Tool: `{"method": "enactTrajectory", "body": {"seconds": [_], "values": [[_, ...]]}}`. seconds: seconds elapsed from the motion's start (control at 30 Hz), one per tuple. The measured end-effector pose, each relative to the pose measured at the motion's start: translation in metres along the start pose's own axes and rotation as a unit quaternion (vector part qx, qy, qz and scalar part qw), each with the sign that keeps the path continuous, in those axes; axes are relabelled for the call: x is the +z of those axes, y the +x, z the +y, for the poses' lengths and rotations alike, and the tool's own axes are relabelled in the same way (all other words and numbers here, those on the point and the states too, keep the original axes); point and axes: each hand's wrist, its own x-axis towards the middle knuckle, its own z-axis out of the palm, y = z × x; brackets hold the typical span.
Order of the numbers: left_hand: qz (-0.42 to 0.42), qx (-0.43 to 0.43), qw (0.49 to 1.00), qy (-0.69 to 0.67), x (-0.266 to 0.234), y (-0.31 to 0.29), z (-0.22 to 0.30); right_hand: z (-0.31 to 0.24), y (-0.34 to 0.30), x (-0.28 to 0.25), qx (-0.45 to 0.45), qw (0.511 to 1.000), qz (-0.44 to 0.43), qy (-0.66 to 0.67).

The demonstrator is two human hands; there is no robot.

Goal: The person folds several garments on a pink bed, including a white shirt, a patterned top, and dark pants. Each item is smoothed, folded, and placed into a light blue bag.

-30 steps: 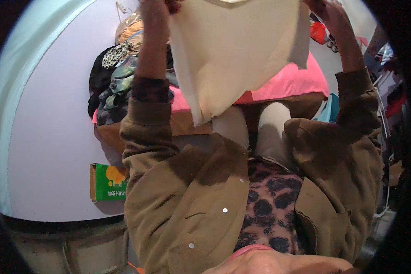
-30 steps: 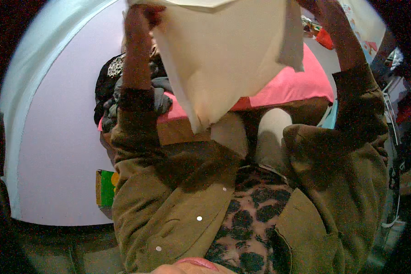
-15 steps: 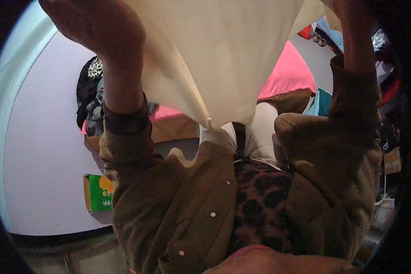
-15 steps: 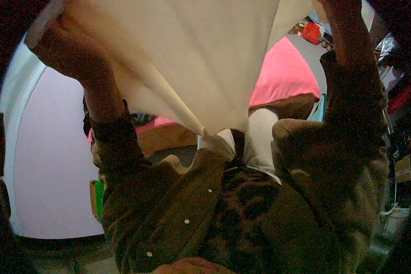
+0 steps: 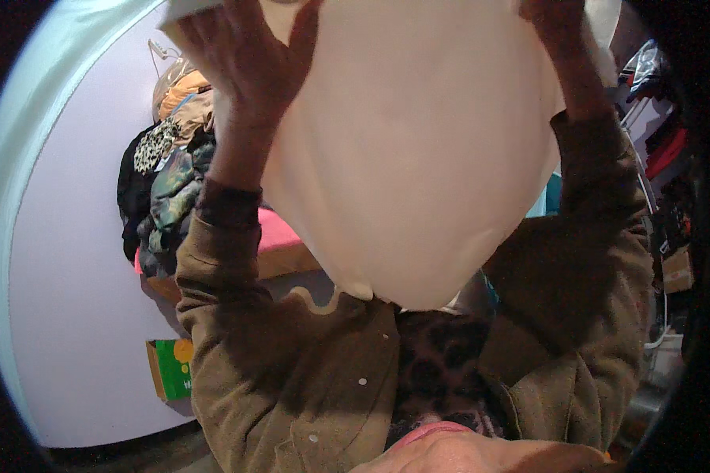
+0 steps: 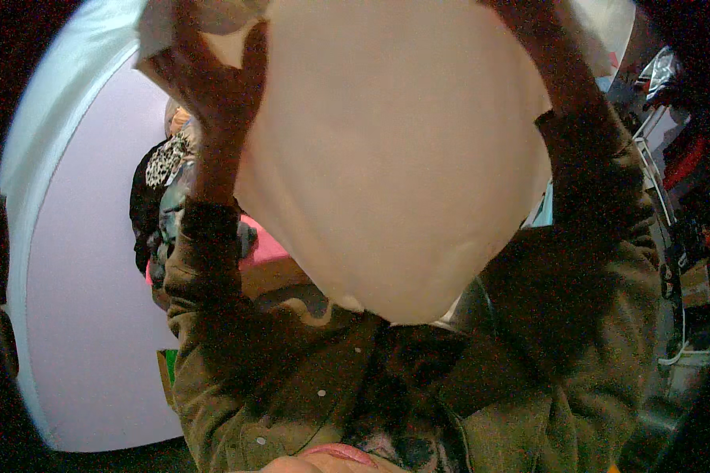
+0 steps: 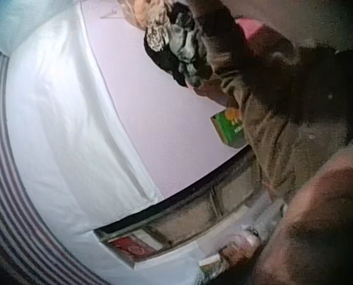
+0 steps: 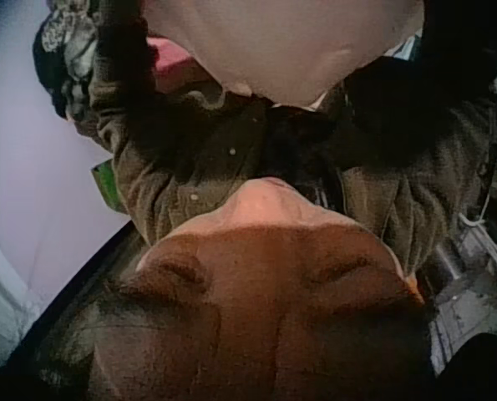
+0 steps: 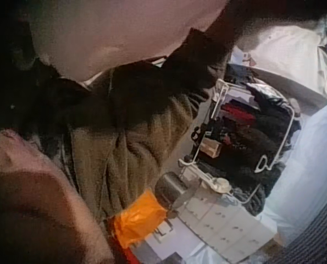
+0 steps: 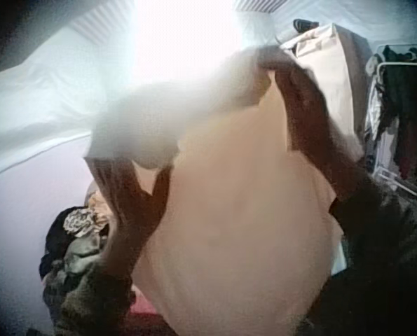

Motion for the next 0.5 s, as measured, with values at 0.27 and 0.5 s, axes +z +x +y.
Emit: {"method": "enactTrajectory", "body": {"seconds": [0.27, 0.5], "values": [[-0.255, -0.131, 0.949, -0.128, 0.078, -0.143, 0.05, 0.115, -0.148, 0.044, 0.029, 0.976, -0.132, -0.17], [-0.459, -0.212, 0.849, -0.154, 0.178, -0.306, 0.065, 0.209, -0.3, 0.129, 0.179, 0.948, -0.211, -0.161]]}}
